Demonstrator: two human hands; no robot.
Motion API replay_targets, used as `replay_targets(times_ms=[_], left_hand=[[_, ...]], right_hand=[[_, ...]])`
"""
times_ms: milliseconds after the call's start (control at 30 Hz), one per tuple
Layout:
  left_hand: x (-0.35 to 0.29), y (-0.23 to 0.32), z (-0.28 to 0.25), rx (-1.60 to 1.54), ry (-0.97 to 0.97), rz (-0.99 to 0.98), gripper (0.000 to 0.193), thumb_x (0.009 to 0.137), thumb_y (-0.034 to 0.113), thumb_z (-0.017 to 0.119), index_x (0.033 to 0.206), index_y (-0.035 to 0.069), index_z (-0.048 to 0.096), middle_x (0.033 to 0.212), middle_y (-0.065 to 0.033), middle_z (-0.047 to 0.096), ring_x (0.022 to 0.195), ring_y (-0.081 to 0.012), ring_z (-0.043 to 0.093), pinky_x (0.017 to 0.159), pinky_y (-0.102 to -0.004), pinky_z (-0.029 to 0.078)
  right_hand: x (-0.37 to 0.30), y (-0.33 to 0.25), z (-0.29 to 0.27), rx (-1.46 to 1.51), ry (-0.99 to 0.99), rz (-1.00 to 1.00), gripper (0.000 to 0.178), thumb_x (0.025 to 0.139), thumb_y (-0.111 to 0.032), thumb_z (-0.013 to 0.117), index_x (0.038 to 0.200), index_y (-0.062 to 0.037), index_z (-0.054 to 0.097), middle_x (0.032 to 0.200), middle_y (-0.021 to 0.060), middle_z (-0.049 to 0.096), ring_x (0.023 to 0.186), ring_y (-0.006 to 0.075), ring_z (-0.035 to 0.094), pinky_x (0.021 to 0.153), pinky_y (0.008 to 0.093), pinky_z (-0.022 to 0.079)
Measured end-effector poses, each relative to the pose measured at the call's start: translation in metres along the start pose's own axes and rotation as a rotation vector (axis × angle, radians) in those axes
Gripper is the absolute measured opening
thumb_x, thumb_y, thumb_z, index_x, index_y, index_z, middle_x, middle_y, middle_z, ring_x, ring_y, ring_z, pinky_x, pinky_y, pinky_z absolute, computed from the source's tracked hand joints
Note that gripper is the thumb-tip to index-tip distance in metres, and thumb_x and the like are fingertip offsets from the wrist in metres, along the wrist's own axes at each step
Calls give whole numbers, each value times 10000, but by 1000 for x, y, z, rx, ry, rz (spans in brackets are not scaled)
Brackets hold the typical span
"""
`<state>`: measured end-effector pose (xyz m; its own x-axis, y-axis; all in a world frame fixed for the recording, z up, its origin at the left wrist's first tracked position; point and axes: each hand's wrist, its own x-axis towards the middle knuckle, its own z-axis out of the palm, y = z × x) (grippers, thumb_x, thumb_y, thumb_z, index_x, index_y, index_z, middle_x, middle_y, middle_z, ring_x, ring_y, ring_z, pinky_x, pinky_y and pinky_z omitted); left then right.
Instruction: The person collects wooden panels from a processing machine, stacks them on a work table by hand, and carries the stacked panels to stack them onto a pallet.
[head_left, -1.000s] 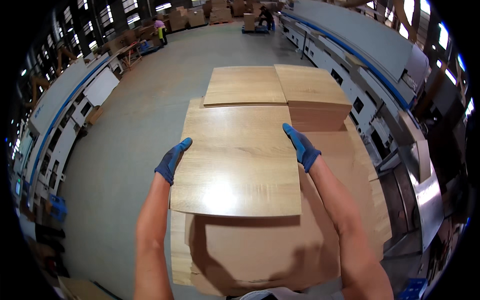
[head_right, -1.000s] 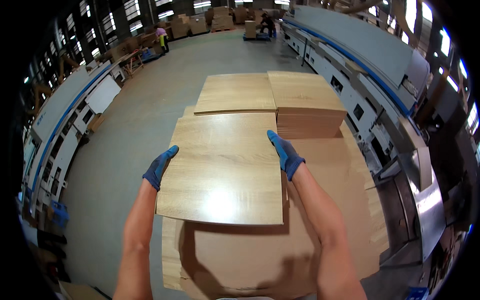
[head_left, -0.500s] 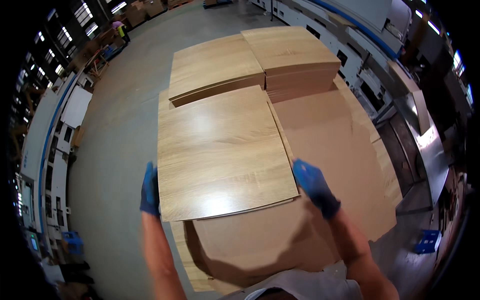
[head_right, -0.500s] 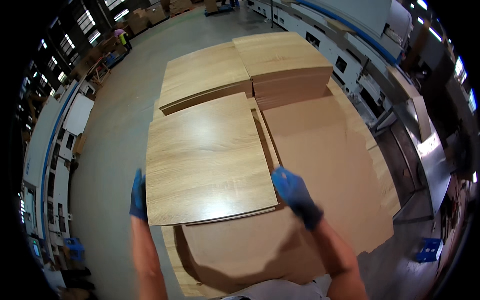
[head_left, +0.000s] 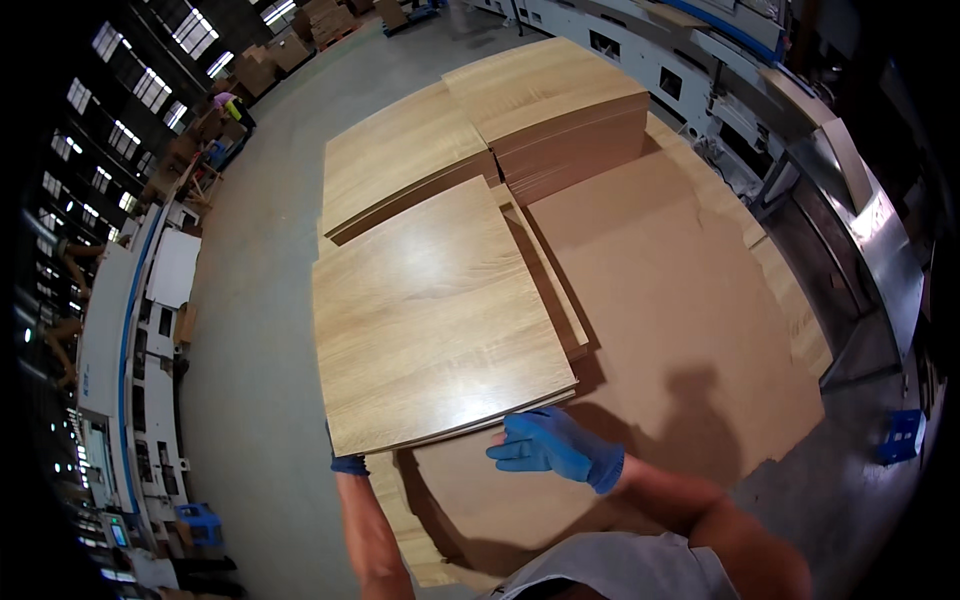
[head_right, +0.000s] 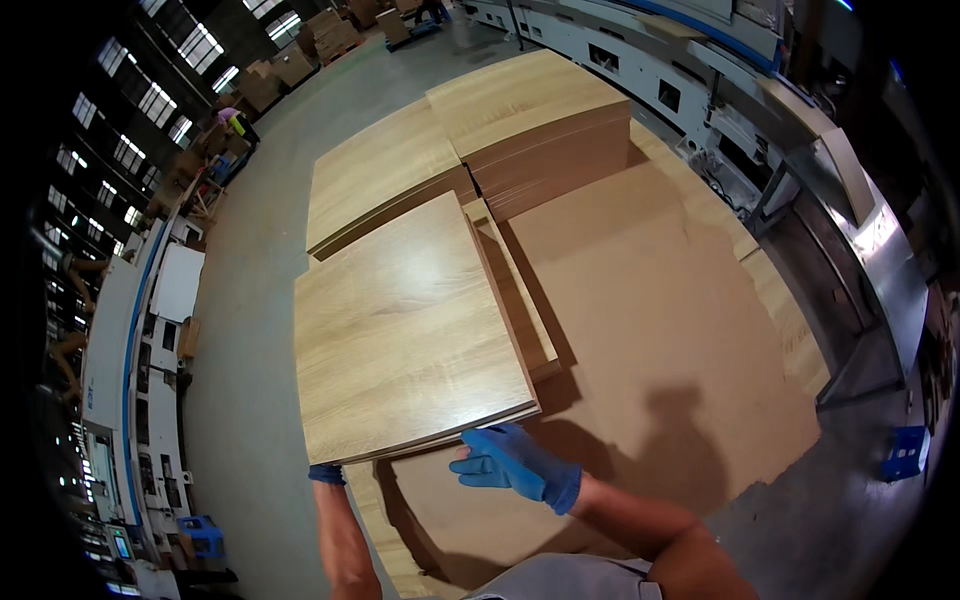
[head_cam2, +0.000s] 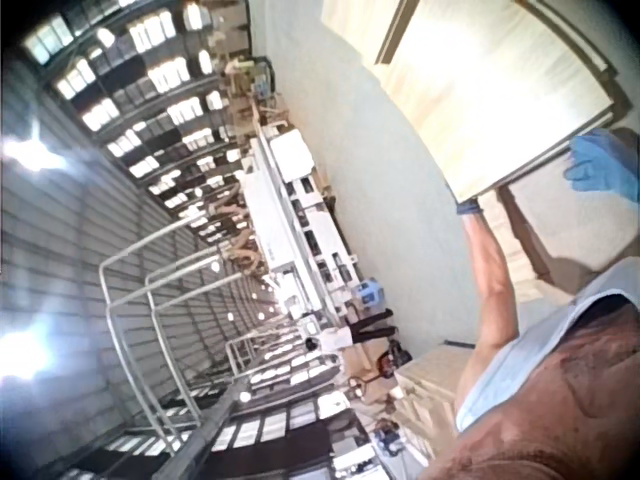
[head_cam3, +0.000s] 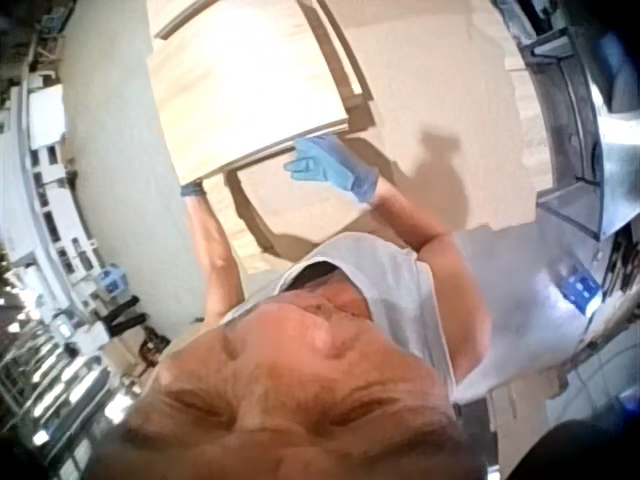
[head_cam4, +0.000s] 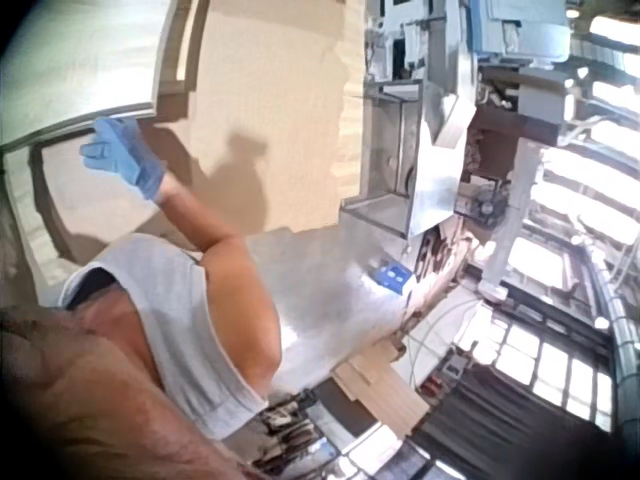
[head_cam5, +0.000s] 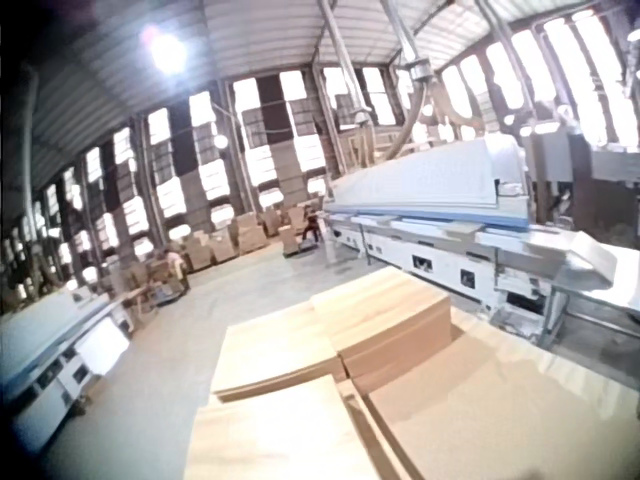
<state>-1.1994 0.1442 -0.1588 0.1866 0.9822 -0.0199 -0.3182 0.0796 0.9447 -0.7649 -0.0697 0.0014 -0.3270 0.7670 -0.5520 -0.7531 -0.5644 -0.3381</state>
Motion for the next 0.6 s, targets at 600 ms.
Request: replay_targets(times_ms=[600], left_hand=[[65, -23, 38, -94, -24, 48, 447, 1019, 296, 455, 1334, -13, 528, 1249, -155, 633, 1065, -268, 658, 895, -420, 569]], right_hand=[[19, -38, -16, -70, 88, -174, 337, 946, -323, 622, 1121, -38, 579, 1041, 139, 646, 1015, 312, 665, 908, 456, 554]])
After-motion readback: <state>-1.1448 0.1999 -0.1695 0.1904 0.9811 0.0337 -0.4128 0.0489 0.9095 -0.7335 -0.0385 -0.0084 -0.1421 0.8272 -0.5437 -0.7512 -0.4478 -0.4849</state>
